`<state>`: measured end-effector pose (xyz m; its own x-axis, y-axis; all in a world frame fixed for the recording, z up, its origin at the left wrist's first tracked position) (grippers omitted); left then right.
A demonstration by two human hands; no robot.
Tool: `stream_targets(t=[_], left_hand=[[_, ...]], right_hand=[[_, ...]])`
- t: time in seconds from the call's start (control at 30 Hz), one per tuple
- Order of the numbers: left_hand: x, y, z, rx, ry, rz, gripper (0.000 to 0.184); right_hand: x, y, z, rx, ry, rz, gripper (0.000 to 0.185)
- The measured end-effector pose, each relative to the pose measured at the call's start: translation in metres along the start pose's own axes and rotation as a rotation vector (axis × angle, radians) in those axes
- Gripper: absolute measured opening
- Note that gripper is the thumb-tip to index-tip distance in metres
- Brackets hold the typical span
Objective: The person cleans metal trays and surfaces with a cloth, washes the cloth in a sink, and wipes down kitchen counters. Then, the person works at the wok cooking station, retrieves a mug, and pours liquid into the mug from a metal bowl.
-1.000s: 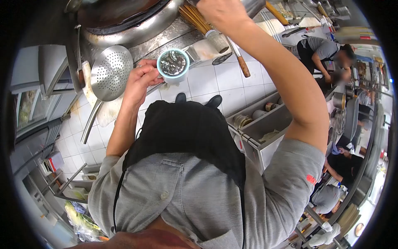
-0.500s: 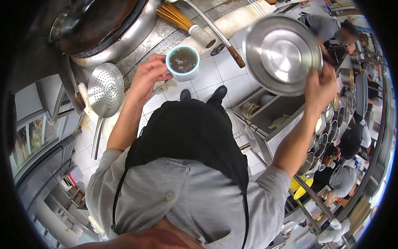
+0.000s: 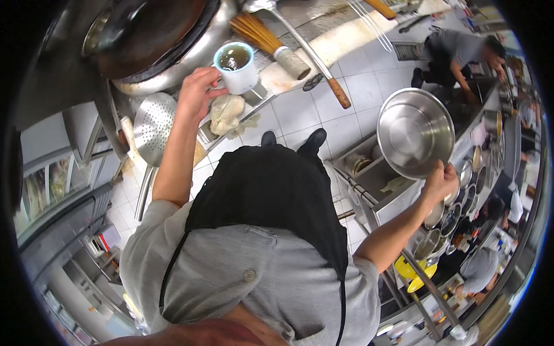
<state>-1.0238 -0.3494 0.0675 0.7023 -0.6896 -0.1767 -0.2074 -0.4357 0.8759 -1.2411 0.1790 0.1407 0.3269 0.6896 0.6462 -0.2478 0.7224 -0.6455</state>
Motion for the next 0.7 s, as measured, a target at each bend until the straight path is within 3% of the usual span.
stream_targets(t=[0.07, 0.1, 0.17, 0.2, 0.23, 0.33, 0.7], left_hand=[[0.000, -0.009, -0.002, -0.059, -0.011, -0.047, 0.017], [-0.004, -0.008, -0.004, -0.075, -0.013, -0.068, 0.017], [0.008, -0.020, 0.003, -0.101, -0.075, -0.062, 0.016], [0.008, -0.019, 0.002, -0.151, -0.117, -0.060, 0.015], [0.005, -0.015, -0.001, -0.158, -0.147, -0.061, 0.014], [-0.013, -0.004, -0.014, -0.143, -0.269, -0.062, 0.016], [-0.103, -0.004, -0.029, 0.009, -0.545, 0.010, 0.025]], right_hand=[[-0.003, 0.064, 0.005, -0.193, -0.114, 0.125, 0.011], [-0.010, 0.067, -0.009, -0.228, 0.003, 0.121, 0.014], [-0.027, 0.043, -0.032, -0.333, 0.061, 0.154, 0.022], [-0.030, 0.014, -0.037, -0.593, 0.009, 0.094, 0.021], [-0.046, 0.011, -0.035, -0.651, -0.040, 0.186, 0.018], [-0.063, 0.036, -0.065, -0.755, 0.099, 0.619, 0.002], [-0.123, 0.140, -0.074, -1.143, 0.443, 0.762, 0.015]])
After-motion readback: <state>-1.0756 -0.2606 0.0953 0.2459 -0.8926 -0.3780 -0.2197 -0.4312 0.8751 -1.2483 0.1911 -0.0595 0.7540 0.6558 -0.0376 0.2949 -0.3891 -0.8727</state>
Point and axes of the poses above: each hand's wrist, its own z-axis towards the middle knuckle, its own x-axis out of the back of the hand, y = z × x, the point moved 1 cm from there along z, towards the middle knuckle, and after that the axes turned 8 degrees about x, right-handed, at the moved point
